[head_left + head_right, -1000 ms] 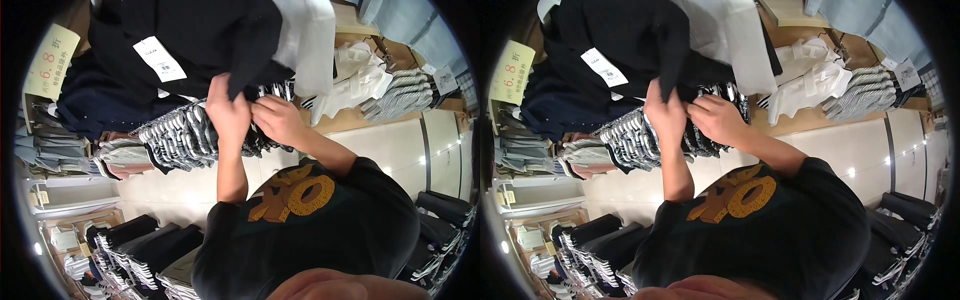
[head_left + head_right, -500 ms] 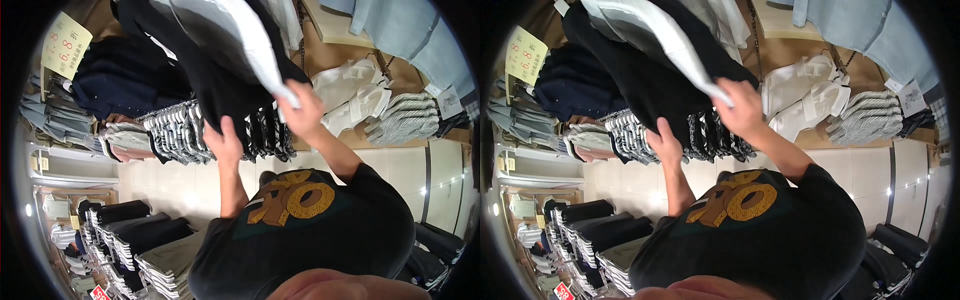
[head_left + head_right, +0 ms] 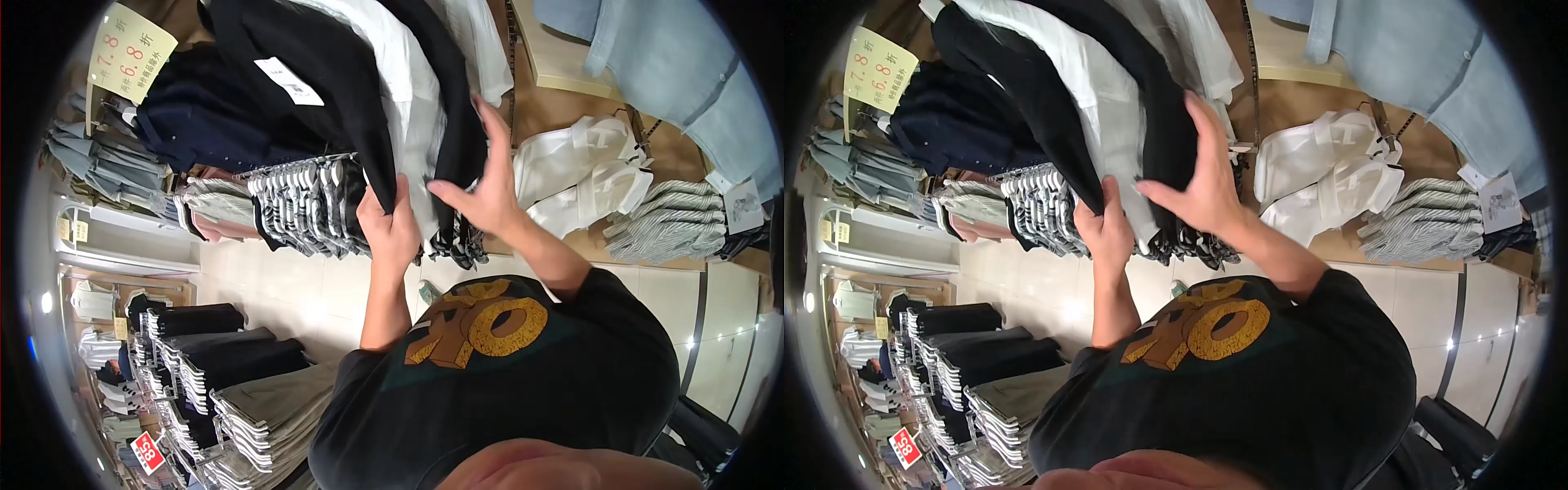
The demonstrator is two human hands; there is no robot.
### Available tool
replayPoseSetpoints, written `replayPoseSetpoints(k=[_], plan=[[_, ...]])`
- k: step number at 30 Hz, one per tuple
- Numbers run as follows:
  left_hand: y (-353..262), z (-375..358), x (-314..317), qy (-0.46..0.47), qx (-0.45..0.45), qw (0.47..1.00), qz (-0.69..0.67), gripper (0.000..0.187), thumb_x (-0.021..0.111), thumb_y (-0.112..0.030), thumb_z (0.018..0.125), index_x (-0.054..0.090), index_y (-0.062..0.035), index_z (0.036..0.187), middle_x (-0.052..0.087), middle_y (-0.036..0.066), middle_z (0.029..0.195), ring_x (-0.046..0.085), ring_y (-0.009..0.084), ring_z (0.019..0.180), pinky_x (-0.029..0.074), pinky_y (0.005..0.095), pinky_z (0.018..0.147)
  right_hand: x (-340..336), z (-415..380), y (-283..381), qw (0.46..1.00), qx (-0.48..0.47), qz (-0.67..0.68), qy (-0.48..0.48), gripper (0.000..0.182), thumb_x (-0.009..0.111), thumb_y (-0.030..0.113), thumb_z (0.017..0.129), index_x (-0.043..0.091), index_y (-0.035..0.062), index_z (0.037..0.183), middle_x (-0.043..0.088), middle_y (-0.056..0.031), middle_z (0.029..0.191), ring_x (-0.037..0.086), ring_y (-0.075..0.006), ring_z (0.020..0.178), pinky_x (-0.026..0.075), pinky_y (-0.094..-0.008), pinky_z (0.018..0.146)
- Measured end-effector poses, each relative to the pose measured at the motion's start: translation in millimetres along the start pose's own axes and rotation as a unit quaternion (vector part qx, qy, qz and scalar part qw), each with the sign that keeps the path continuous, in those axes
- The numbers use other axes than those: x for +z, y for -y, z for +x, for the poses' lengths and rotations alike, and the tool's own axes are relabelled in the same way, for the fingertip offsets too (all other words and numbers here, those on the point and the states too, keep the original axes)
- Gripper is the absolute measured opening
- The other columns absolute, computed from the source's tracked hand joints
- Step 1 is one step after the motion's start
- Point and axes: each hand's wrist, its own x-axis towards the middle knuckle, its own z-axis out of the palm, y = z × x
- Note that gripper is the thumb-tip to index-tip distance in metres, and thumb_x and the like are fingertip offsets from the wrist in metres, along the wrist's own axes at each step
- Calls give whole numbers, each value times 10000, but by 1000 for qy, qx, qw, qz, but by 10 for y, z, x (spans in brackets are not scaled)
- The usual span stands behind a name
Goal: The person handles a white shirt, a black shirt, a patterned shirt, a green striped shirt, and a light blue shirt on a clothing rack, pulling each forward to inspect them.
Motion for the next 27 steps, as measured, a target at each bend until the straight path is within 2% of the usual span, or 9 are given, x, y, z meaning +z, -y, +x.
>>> replayPoseSetpoints(k=[1, 4, 6, 10, 13, 15, 18, 23, 27], plan=[[55, -32, -44, 10, -24, 999, 36, 106, 621, -13, 999, 670, 47, 927, 570, 49, 681, 508, 95, 644, 406, 306, 571, 23, 62, 7, 999, 44, 5, 26, 1056, 927, 297, 757, 344, -88, 1549, 460, -299, 1539, 515, -416, 1395, 403, -451, 1179], [165, 4, -195, -98, -37, 990, 99, 292, 617, -190, 1084, 684, -1, 871, 515, -73, 665, 409, 28, 598, 286, 261, 517, 21, 276, -390, 962, 268, 22, 45, 408, 802, 219, 898, 705, -42, 1196, 759, -254, 1026, 769, -324, 950, 573, -384, 853], [-25, 136, -343, -168, -55, 981, 75, 302, 616, -213, 1085, 695, 7, 894, 507, -72, 663, 400, 43, 586, 284, 274, 510, -3, 342, -729, 974, 194, -8, -116, 226, 725, 162, 952, 742, -31, 1068, 759, -239, 905, 774, -308, 853, 568, -382, 784], [62, 147, -514, -180, -57, 979, 73, 238, 605, -129, 1053, 709, 82, 1014, 622, -13, 721, 523, 77, 648, 422, 269, 587, -101, 355, -533, 969, 131, 2, -209, 210, 644, 115, 1000, 701, -18, 1153, 757, -212, 916, 764, -313, 862, 563, -360, 806], [177, 10, -254, -61, -45, 997, 17, 234, 689, -106, 989, 678, 77, 1135, 685, 56, 914, 594, 103, 793, 512, 293, 714, 44, -73, -397, 992, 86, -93, -20, 166, 694, 53, 920, 705, -14, 1072, 718, -177, 943, 728, -340, 907, 573, -408, 836], [-64, 78, 71, -19, 77, 992, 94, 276, 707, -90, 962, 666, 87, 1170, 733, 169, 1002, 712, 308, 882, 560, 382, 794, 188, -242, -353, 990, -59, -57, 116, 202, 745, 37, 847, 719, -3, 1043, 704, -158, 1029, 700, -354, 991, 567, -436, 894], [210, 212, 77, 5, 48, 982, 180, 199, 672, -78, 1016, 690, 119, 1032, 751, 206, 868, 713, 200, 791, 544, 367, 714, 157, -45, -194, 976, -172, 41, 130, 307, 791, 52, 805, 738, 9, 1104, 708, -176, 1177, 670, -363, 1151, 532, -444, 1009], [341, 302, -35, -29, 63, 966, 250, 296, 618, -113, 1058, 658, 144, 918, 656, 242, 696, 572, 258, 573, 482, 415, 598, 103, 719, -577, 959, -56, -203, -191, 719, 778, 113, 862, 440, -2, 1485, 680, -282, 1251, 627, -485, 1194, 492, -510, 1052], [451, 285, -52, -17, 46, 956, 291, 324, 601, -132, 1068, 647, 152, 918, 645, 248, 689, 543, 265, 558, 473, 419, 595, 152, 712, -1099, 982, 150, -112, 1, 319, 728, 186, 926, 665, -13, 1168, 722, -285, 957, 711, -460, 885, 552, -495, 789]])
